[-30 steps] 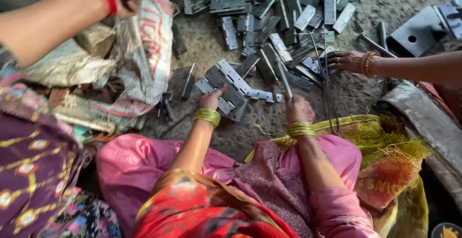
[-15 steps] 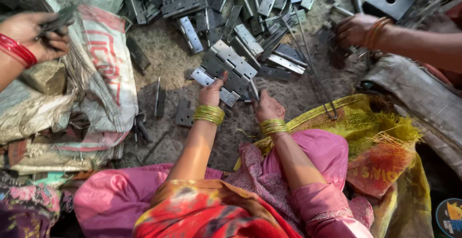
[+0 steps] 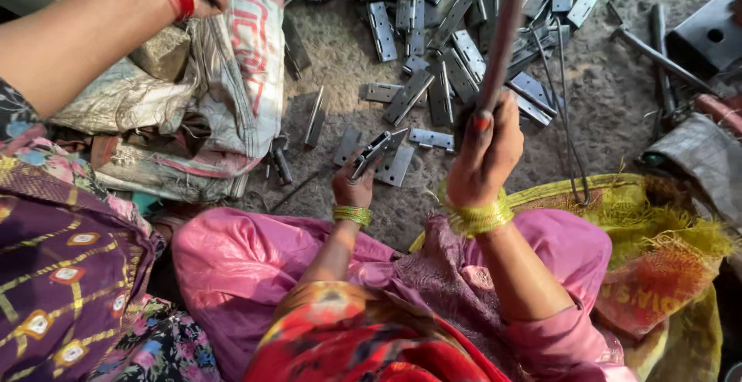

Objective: The person sits on the ground and assembles metal hinges by inserting pins into hinge plates. They repeatedly pick up hinge parts, align them, and push pins through the holes to form complete hinges.

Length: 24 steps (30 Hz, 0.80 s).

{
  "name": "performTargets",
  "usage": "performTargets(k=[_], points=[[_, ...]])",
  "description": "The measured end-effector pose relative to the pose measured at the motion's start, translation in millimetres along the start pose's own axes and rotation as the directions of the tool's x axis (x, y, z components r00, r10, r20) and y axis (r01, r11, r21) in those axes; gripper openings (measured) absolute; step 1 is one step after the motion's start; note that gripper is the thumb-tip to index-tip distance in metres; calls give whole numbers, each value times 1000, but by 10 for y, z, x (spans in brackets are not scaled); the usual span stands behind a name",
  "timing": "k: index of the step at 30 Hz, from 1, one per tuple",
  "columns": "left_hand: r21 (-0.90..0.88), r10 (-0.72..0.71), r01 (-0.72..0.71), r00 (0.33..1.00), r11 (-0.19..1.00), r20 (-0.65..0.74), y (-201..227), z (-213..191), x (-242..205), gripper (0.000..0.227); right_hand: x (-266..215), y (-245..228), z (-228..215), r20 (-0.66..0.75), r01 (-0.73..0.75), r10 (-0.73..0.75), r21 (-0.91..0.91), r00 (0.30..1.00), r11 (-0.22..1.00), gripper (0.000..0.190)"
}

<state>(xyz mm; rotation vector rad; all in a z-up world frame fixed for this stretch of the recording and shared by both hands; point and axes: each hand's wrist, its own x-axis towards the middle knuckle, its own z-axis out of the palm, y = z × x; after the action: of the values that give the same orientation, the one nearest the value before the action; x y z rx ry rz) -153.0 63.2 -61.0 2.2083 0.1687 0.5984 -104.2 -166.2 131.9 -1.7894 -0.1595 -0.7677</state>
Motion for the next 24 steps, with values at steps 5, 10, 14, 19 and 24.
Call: performTargets(k=[5,10,14,19,24], points=[[50,-33,31,999,998,25,70,8,174,37,-295,-252,218,768,354,220,-503,602,788,29],[206,-13,7,1000,979,26,99,-61,212,44,-411,-153,79,603,219,102,-434,791,874,29],[51,38,-37,999,998,-4,78,30,177,39,-422,-104,39,346,-3,61,-165,936,986,27],[220,199,-175,976,960,-92,77,7,368,29,-605,-70,195,810,193,269,-418,521,888,31],[190,-256,251,967,949,2,353,314,719,57,-514,880,103,385,-276,397,-333,833,902,39]])
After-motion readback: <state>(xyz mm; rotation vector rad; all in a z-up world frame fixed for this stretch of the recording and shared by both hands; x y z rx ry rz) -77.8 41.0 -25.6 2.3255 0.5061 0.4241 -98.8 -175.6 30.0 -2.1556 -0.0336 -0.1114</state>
